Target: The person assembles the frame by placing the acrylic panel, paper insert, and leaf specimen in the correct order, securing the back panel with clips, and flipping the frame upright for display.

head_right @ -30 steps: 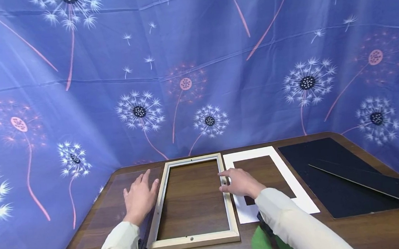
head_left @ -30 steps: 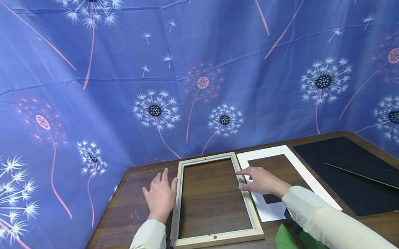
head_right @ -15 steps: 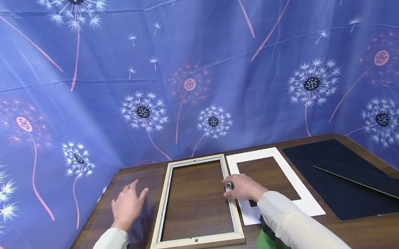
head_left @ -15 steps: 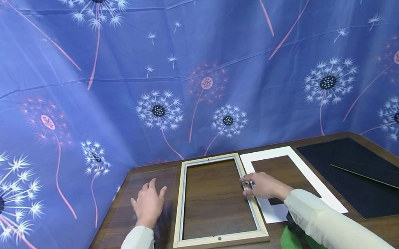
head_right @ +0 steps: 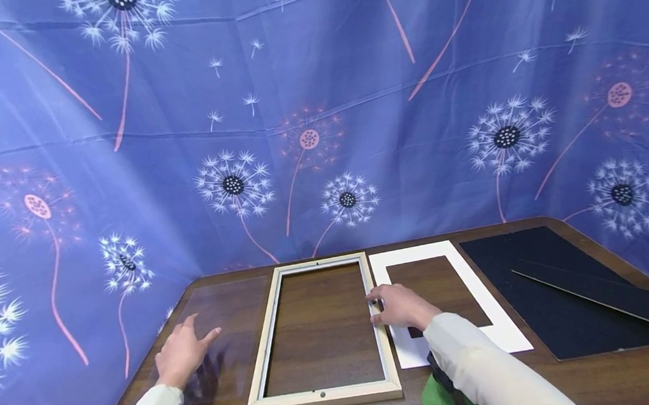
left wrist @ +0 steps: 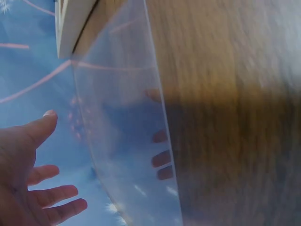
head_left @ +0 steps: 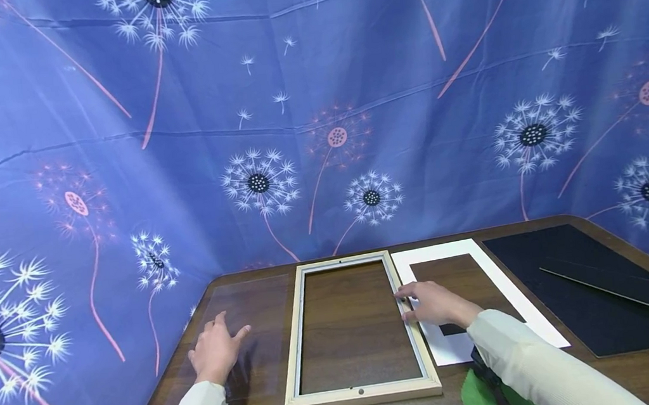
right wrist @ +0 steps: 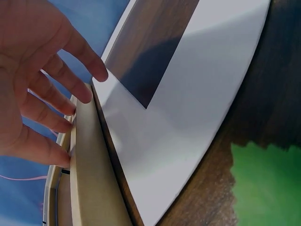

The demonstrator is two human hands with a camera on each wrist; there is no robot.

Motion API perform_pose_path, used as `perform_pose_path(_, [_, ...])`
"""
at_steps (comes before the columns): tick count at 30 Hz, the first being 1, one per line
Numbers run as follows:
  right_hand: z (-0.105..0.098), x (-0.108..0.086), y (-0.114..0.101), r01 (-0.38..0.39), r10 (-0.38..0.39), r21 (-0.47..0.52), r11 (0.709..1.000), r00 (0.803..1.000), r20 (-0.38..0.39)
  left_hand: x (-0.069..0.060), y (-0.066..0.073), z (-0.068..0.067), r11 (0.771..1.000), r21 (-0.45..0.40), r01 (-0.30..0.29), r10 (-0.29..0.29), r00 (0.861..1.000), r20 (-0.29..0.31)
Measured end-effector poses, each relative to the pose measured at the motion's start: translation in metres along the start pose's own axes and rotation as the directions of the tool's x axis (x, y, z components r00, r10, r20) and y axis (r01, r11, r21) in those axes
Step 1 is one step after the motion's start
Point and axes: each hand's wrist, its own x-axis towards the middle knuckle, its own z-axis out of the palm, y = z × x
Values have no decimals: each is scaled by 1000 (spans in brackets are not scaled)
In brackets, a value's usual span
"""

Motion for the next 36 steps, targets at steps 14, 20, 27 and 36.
perform_pose_path(14, [-2, -2, 3, -22, 22, 11, 1000, 1000, 15, 7, -40, -4, 987, -6, 162, -161, 981, 106])
perform_pose_path(20, [-1, -1, 4, -42, 41, 39, 998, 999, 24, 9, -43, -4, 959, 61, 278, -283, 952, 118])
perform_pose_path(27, [-1, -2, 3, -46, 45, 53, 998, 999, 22, 15, -44, -6, 916, 115, 385, -400, 901, 169])
perform_pose_path(36, [0, -1, 2, -45, 45, 52, 998, 999, 12, 21, -43, -6, 875, 143, 462, -483, 846, 225])
